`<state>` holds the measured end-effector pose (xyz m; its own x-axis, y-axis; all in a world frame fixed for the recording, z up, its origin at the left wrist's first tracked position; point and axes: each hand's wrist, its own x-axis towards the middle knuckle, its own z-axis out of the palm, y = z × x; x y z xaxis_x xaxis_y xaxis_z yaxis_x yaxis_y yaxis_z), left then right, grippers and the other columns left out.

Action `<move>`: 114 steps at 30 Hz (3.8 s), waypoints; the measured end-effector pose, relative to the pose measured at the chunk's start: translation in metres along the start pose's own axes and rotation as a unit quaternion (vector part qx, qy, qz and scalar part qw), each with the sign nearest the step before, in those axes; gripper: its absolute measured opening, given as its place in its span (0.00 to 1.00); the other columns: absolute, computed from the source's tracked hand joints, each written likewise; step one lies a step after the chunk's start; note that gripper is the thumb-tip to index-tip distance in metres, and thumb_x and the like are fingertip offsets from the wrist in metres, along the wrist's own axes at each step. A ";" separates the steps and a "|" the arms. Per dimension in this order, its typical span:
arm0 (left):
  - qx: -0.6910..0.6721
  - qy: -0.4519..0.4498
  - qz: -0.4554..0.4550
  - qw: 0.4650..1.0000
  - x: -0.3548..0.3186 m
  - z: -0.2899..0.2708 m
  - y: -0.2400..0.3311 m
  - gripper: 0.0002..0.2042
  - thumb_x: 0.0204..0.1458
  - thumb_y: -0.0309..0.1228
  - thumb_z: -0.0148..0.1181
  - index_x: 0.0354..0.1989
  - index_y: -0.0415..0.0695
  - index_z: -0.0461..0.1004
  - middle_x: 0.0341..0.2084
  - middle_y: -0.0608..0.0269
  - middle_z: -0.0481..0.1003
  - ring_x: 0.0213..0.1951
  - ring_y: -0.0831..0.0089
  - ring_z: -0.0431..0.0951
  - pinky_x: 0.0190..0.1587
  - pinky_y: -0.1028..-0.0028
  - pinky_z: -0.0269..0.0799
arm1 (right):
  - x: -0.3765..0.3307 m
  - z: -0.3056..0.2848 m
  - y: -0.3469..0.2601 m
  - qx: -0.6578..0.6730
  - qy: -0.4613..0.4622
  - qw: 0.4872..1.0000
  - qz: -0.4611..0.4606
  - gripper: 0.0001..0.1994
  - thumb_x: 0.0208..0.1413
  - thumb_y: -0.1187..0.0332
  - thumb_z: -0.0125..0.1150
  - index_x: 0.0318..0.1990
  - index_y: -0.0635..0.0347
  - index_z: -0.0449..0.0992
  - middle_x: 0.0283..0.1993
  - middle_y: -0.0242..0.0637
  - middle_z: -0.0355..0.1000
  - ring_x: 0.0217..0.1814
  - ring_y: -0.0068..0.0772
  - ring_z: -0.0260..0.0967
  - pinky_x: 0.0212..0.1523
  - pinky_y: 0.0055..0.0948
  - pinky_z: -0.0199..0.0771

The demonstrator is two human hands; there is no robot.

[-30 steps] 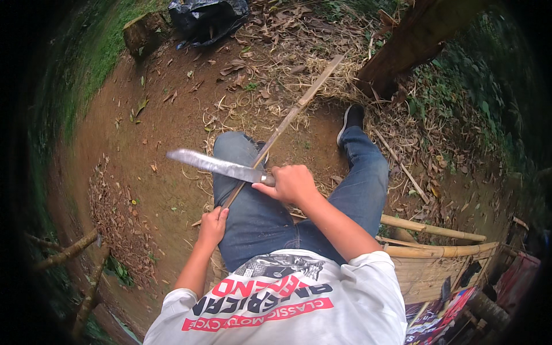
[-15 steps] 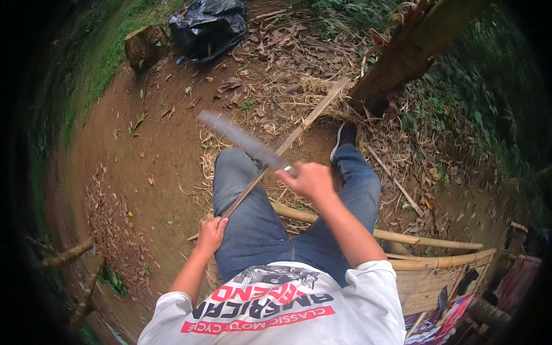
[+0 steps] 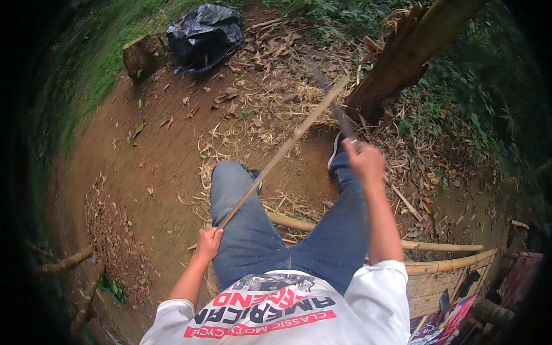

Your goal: The person shaves a thin strip of wood using a machete, repeatedly drawing the blade along the length of the wood while holding it by hand.

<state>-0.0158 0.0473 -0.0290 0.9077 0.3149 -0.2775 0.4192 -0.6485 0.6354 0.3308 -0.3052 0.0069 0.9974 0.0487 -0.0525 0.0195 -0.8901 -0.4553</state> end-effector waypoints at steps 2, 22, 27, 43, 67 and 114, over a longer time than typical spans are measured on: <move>0.000 -0.006 0.000 1.000 0.001 -0.001 0.010 0.22 0.59 0.45 0.54 0.22 0.37 0.69 0.15 0.41 0.68 0.23 0.40 0.71 0.25 0.54 0.64 | -0.039 0.018 -0.032 0.024 -0.053 0.997 -0.042 0.33 0.53 0.36 0.53 0.30 0.63 0.82 0.26 0.56 0.75 0.34 0.55 0.76 0.38 0.48 0.74; -0.180 -0.159 -0.177 0.955 -0.022 -0.007 -0.013 0.23 0.65 0.46 0.45 0.23 0.41 0.68 0.16 0.70 0.62 0.22 0.80 0.62 0.28 0.75 0.61 | -0.155 0.068 -0.036 0.495 -0.147 0.852 0.082 0.32 0.63 0.40 0.45 0.18 0.59 0.65 0.13 0.30 0.59 0.15 0.24 0.60 0.16 0.30 0.60; 0.029 -0.020 -0.032 0.999 -0.015 -0.010 0.034 0.23 0.63 0.46 0.48 0.24 0.37 0.71 0.16 0.45 0.70 0.22 0.54 0.74 0.28 0.59 0.67 | -0.156 0.058 -0.097 0.283 -0.186 0.933 -0.120 0.31 0.55 0.39 0.55 0.23 0.64 0.77 0.17 0.45 0.70 0.19 0.42 0.71 0.25 0.40 0.70; 0.266 0.054 0.004 0.962 -0.009 0.006 0.055 0.16 0.61 0.45 0.50 0.28 0.45 0.70 0.14 0.50 0.74 0.19 0.49 0.77 0.22 0.54 0.72 | -0.126 0.058 -0.078 -0.026 -0.189 0.969 -0.159 0.34 0.52 0.33 0.52 0.25 0.62 0.80 0.21 0.51 0.74 0.28 0.52 0.76 0.33 0.45 0.76; 0.289 0.043 0.005 0.956 -0.003 0.003 0.049 0.14 0.60 0.42 0.52 0.30 0.44 0.68 0.15 0.53 0.75 0.21 0.53 0.78 0.24 0.57 0.73 | -0.132 0.070 -0.099 -0.103 -0.237 0.932 -0.254 0.35 0.52 0.31 0.49 0.28 0.59 0.80 0.25 0.49 0.76 0.30 0.50 0.77 0.35 0.45 0.77; 0.217 0.077 0.078 0.970 0.018 0.009 0.036 0.12 0.58 0.38 0.55 0.30 0.43 0.65 0.15 0.55 0.73 0.20 0.53 0.76 0.24 0.57 0.72 | -0.105 0.028 -0.071 -0.051 -0.086 0.979 -0.180 0.30 0.53 0.38 0.56 0.27 0.62 0.81 0.21 0.50 0.74 0.27 0.52 0.76 0.32 0.45 0.76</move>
<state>0.0159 0.0233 -0.0180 0.9606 0.2689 -0.0699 0.2775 -0.9163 0.2888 0.2223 -0.2341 0.0197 0.8982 0.4359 -0.0570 0.3838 -0.8409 -0.3814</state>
